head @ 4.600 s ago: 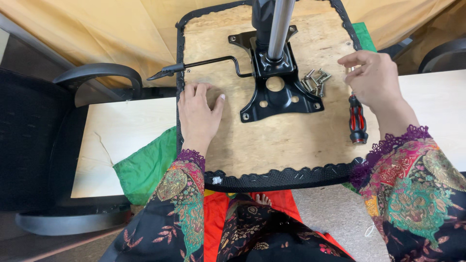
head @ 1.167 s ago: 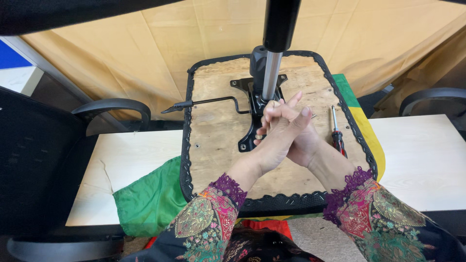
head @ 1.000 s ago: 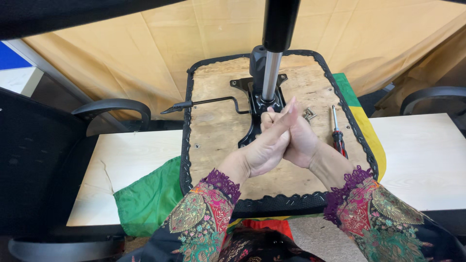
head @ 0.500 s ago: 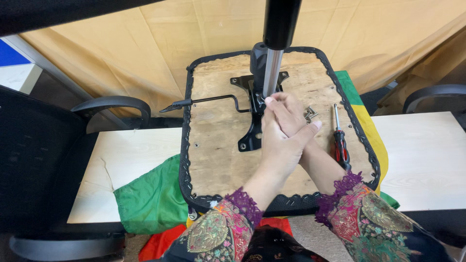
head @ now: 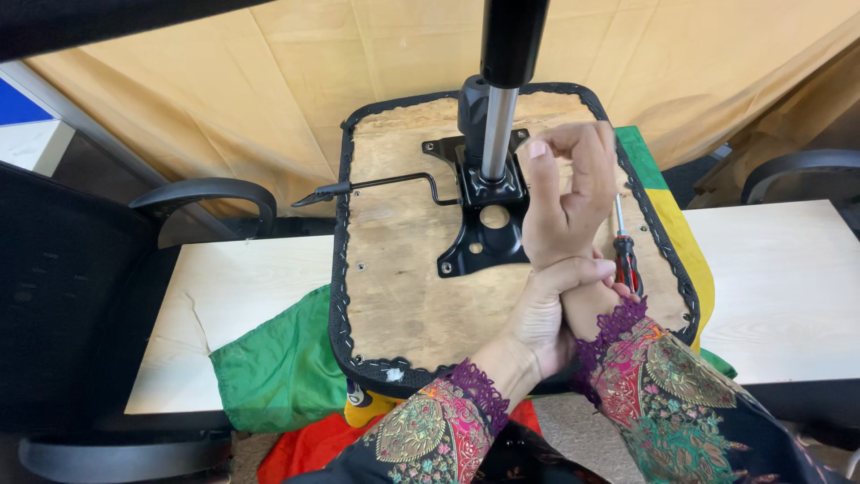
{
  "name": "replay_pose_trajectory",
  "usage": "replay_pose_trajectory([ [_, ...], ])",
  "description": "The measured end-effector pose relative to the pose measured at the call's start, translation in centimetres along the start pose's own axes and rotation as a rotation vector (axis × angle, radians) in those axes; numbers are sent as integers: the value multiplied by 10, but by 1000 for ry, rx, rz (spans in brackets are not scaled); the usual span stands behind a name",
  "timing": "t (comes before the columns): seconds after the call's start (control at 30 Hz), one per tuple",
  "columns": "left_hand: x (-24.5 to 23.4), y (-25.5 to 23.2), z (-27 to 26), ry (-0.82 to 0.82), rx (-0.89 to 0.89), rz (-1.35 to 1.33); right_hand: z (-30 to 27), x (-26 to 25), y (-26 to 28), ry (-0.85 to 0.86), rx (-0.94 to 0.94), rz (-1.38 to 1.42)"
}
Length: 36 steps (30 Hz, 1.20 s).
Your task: The person uses a screwdriver to fasten screws into a black metal chair base mounted on a wooden board. They tighten multiple screws around the base and then adjust the central gas lift cylinder.
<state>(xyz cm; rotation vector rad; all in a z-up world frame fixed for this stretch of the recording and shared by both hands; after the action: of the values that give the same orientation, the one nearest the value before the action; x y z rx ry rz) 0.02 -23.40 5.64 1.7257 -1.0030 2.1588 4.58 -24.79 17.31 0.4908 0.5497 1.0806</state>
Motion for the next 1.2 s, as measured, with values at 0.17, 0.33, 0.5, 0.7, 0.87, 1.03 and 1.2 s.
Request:
replay_pose_trajectory([
  [0.17,-5,18,6,-164,-104,-61,-13,60,-64,840,551,-297],
  [0.33,-10,21,3,-302,-88,-142,-59,96,-75,1346,505,-359],
  [0.5,-19,26,0,-322,-91,-116,-64,93,-78,1263,575,-275],
  [0.7,-24,-9,-13,-531,71,281,-17,29,-61,199,439,99],
  [0.87,22,-27,-12,-284,229,304,-16,-2,-64,-68,276,163],
  [1.03,51,-37,-14,53,347,190,-19,-15,-82,-167,265,184],
  [1.2,-23,-11,-15,-481,-96,483,-24,-11,-112,-180,380,194],
])
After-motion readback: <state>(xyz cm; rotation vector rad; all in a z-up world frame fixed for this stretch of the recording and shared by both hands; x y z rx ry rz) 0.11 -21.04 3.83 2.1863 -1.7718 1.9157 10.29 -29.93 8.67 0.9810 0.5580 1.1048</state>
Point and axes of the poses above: each hand's wrist, its own z-axis towards the middle knuckle, its own x-axis out of the palm, y = z × x, the point moved 9 cm from there along z, towards the middle knuckle, and after that the axes turned 10 degrees about y, right-handed, at the moved point
